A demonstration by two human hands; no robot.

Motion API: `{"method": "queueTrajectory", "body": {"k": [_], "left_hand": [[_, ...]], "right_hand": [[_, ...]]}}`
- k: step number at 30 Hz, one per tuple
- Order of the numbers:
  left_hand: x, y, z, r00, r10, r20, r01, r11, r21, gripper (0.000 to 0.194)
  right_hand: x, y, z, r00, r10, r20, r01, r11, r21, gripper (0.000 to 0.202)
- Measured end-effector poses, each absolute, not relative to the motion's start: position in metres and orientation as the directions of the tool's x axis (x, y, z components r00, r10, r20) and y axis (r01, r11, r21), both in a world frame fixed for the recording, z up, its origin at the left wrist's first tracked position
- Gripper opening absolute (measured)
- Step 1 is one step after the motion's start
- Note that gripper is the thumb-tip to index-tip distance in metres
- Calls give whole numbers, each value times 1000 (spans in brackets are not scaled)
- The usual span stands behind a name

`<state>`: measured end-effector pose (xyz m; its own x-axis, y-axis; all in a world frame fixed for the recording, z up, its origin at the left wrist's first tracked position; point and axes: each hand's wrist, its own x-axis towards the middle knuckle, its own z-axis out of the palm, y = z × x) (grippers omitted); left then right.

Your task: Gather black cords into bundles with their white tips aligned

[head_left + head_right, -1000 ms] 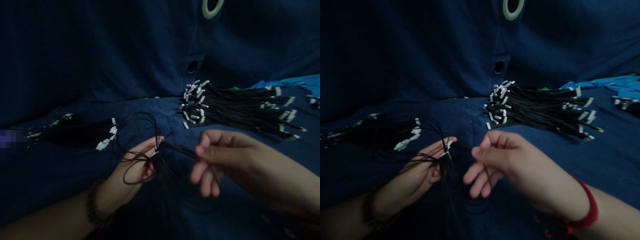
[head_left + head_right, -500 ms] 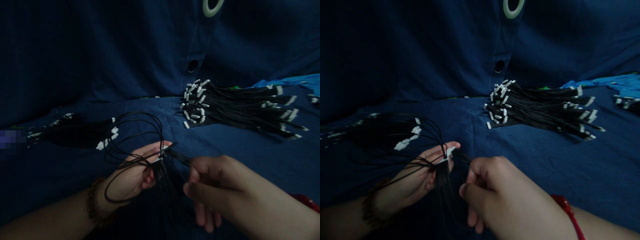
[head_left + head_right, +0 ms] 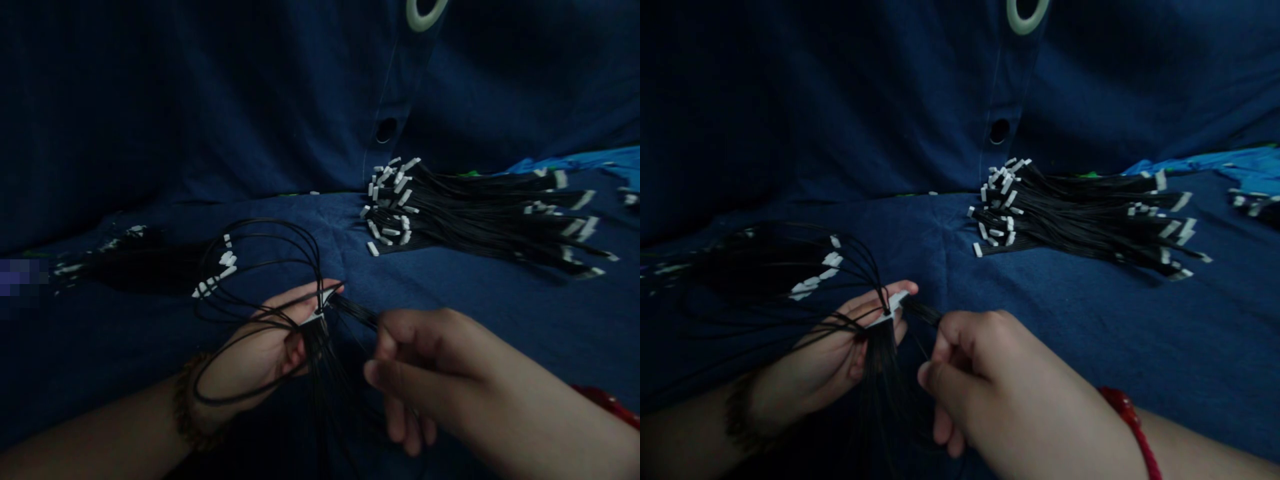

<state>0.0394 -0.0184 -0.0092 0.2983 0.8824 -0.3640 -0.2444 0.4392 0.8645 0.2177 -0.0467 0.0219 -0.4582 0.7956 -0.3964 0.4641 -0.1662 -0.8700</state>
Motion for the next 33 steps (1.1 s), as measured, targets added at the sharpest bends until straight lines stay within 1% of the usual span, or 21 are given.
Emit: {"method": "queueTrajectory", "body": {"k": [4, 9, 22, 33], "left_hand": [[40, -18, -9, 273, 885, -376, -231, 440, 868, 28], [40, -18, -10, 295, 883, -366, -236, 438, 867, 28], [37, -19, -10, 293, 885, -361, -247, 435, 866, 27], [43, -19, 3, 274, 870, -409, -236, 474, 848, 26]], "right_hand": [[218, -49, 22, -470, 789, -395, 465, -158, -871, 18], [217, -49, 21, -474, 794, -382, 476, -134, -869, 20], [217, -47, 19, -466, 798, -382, 465, -146, -873, 20], [218, -47, 18, -450, 805, -387, 462, -161, -872, 20]]}}
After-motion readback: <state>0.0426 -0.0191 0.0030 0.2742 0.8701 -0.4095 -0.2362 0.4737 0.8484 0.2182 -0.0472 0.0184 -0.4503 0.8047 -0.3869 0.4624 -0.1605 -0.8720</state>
